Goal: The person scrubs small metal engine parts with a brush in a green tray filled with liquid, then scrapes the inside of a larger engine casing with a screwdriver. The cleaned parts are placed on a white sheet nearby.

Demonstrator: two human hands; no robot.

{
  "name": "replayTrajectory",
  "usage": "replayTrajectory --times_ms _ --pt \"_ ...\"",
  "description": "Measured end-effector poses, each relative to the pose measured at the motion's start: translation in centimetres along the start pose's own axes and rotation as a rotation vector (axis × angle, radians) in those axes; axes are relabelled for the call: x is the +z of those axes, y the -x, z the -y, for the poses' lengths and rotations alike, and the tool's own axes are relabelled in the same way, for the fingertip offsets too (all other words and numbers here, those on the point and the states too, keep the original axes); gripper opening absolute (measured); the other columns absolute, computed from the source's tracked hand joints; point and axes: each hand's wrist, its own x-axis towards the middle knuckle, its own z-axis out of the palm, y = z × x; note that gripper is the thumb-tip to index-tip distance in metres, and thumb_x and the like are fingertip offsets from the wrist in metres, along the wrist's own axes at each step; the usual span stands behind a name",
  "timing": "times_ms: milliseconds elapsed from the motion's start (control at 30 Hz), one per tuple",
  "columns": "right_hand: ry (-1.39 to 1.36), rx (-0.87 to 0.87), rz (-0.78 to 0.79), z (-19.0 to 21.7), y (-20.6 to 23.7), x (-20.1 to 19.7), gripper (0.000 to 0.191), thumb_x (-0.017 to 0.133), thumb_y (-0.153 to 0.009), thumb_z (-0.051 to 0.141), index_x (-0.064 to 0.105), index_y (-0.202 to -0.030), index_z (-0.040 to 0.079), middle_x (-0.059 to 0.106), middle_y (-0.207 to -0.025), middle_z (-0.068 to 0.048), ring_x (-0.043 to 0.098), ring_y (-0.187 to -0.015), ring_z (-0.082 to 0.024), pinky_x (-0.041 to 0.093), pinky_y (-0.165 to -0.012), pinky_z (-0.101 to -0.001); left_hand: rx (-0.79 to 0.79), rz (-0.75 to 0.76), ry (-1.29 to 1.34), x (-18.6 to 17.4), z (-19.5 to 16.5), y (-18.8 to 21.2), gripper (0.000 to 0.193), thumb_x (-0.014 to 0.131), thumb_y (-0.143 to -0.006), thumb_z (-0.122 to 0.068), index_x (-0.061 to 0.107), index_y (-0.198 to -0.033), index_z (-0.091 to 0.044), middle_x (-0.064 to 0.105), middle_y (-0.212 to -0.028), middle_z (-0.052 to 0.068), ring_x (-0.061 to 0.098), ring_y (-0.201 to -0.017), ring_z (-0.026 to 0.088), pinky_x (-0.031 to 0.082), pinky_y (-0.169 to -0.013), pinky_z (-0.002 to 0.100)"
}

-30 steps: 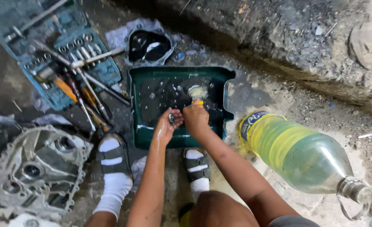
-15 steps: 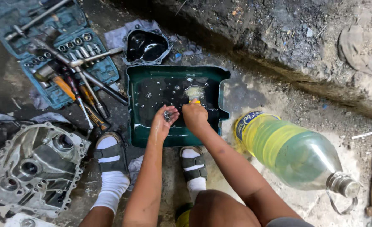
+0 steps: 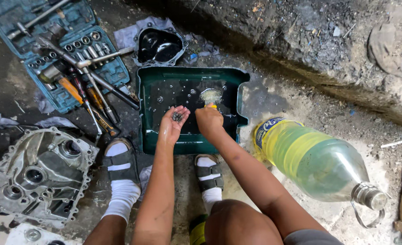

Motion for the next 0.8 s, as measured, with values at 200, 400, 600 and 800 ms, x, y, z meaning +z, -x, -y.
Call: replayTrajectory --times_ms 200,400,600,800 --pt "0.1 0.045 0.101 0.8 0.5 -0.1 0.061 0.067 -0.075 0.01 0.059 -0.131 -0.014 0.067 -0.07 -0.009 0.065 -0.053 -0.014 0.052 -0.033 -0.0309 0.022 0.005 0.002 0.4 0.0 0.2 0.034 0.054 -0.104 -0.021 0.059 -0.115 0.01 0.066 -0.114 0.025 0.067 -0.113 0.037 0.054 -0.108 0.047" --pt "0.023 0.055 -0.096 0.0 2.1 1.2 0.056 0.07 -0.086 0.009 0.059 -0.136 -0.013 0.067 -0.074 -0.011 0.069 -0.054 -0.021 0.052 -0.039 -0.0341 0.017 0.042 0.016 0.4 -0.3 -0.5 0.033 0.053 -0.103 -0.021 0.059 -0.114 0.01 0.067 -0.116 0.025 0.067 -0.114 0.037 0.054 -0.108 0.047" --pt "-0.824 -0.026 -0.079 -3.5 6.3 1.9 0.044 0.064 -0.096 0.019 0.062 -0.137 0.002 0.069 -0.084 -0.019 0.069 -0.068 -0.041 0.054 -0.057 -0.0495 0.027 0.122 -0.098 0.6 0.4 -2.0 0.028 0.054 -0.106 -0.023 0.064 -0.112 0.003 0.07 -0.115 0.016 0.068 -0.111 0.028 0.054 -0.105 0.043" --pt "-0.694 0.005 0.109 -1.4 8.3 2.4 0.048 0.061 -0.093 0.011 0.059 -0.14 0.003 0.069 -0.088 -0.025 0.067 -0.063 -0.044 0.052 -0.056 -0.0531 -0.049 0.127 -0.065 2.0 2.6 -2.2 0.038 0.048 -0.104 -0.03 0.069 -0.107 0.001 0.073 -0.103 0.013 0.068 -0.099 0.026 0.053 -0.093 0.041"
